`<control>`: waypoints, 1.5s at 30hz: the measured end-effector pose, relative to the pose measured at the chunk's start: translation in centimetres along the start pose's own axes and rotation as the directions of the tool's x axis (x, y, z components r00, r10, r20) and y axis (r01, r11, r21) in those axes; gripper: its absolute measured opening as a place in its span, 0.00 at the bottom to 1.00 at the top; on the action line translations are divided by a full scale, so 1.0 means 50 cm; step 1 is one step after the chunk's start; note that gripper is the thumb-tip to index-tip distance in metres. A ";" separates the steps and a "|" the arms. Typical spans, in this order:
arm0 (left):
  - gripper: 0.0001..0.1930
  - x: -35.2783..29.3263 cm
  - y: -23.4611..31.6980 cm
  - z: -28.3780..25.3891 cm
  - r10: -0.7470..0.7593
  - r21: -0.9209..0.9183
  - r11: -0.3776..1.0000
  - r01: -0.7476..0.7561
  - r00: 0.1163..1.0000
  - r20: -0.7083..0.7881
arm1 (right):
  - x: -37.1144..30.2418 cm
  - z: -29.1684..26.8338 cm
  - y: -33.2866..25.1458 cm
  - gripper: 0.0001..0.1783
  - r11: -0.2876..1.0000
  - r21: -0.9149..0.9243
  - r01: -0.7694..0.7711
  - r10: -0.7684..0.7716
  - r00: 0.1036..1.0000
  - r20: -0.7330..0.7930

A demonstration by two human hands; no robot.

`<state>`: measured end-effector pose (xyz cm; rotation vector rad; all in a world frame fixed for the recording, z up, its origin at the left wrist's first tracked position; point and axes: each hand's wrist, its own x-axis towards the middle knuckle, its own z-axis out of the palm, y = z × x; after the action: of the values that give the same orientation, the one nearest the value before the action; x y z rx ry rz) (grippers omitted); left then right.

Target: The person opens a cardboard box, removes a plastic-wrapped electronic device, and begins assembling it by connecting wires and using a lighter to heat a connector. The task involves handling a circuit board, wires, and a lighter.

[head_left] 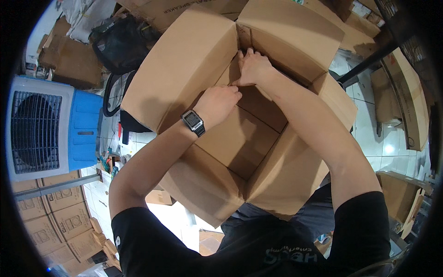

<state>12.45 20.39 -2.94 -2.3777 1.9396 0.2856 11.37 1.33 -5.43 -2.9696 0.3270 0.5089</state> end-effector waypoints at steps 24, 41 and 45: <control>0.08 0.005 -0.014 0.033 0.004 -0.228 0.974 -0.012 0.999 -0.034 | 0.006 0.012 0.013 0.72 0.999 -0.006 0.038 -0.038 0.999 -0.006; 0.20 0.172 -0.063 -0.054 0.189 -0.029 0.981 -0.191 0.912 0.364 | 0.030 -0.004 0.056 0.50 0.979 0.019 0.202 -0.203 0.978 0.055; 0.32 0.197 -0.063 -0.077 0.290 0.141 0.923 -0.359 0.888 0.358 | 0.022 -0.022 0.076 0.31 0.967 0.134 0.215 -0.222 0.974 0.041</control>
<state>17.83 10.92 -1.18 -1.7377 2.0765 0.4460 11.84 -2.71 -5.06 -2.8138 0.0236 0.5216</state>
